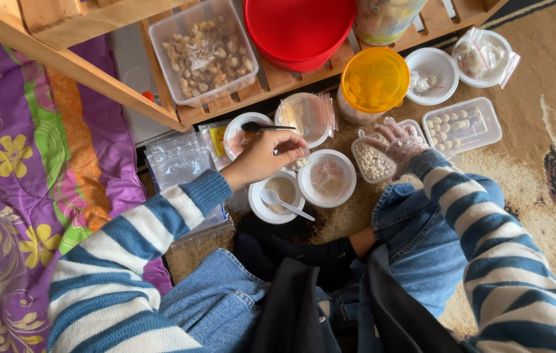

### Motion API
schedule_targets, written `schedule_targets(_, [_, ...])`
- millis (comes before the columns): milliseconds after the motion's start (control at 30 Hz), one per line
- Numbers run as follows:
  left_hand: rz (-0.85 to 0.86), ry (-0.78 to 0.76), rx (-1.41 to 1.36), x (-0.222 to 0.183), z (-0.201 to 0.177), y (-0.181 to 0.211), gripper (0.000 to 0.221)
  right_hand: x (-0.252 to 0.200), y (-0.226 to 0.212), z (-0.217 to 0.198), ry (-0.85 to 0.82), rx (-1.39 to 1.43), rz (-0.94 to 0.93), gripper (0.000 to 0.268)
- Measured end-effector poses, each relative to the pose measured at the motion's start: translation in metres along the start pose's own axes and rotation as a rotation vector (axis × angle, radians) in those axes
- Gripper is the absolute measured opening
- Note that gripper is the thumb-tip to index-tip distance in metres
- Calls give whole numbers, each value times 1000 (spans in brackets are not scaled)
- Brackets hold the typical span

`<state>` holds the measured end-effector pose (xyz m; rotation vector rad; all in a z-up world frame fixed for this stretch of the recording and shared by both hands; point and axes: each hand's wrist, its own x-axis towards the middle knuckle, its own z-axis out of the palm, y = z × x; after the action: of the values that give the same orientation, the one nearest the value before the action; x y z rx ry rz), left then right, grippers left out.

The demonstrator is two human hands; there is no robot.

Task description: Packaging small food items into plastic bags while sitting on the floor

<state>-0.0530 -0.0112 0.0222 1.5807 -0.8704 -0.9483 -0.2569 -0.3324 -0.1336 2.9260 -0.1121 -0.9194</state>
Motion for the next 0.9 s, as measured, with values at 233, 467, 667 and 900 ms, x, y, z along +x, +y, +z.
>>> schedule_targets(233, [20, 56, 109, 8, -14, -1, 16, -14, -4, 1, -23, -41, 36, 157])
schedule_targets(467, [35, 49, -81, 15, 2, 27, 13, -83, -43, -64, 593, 852, 338, 63])
schedule_targets(667, [33, 84, -243, 10, 30, 13, 14, -59, -163, -98, 669, 2185, -219, 53])
schedule_targets(900, [93, 202, -95, -6, 24, -4, 10, -51, -200, -113, 840, 2406, -125, 21])
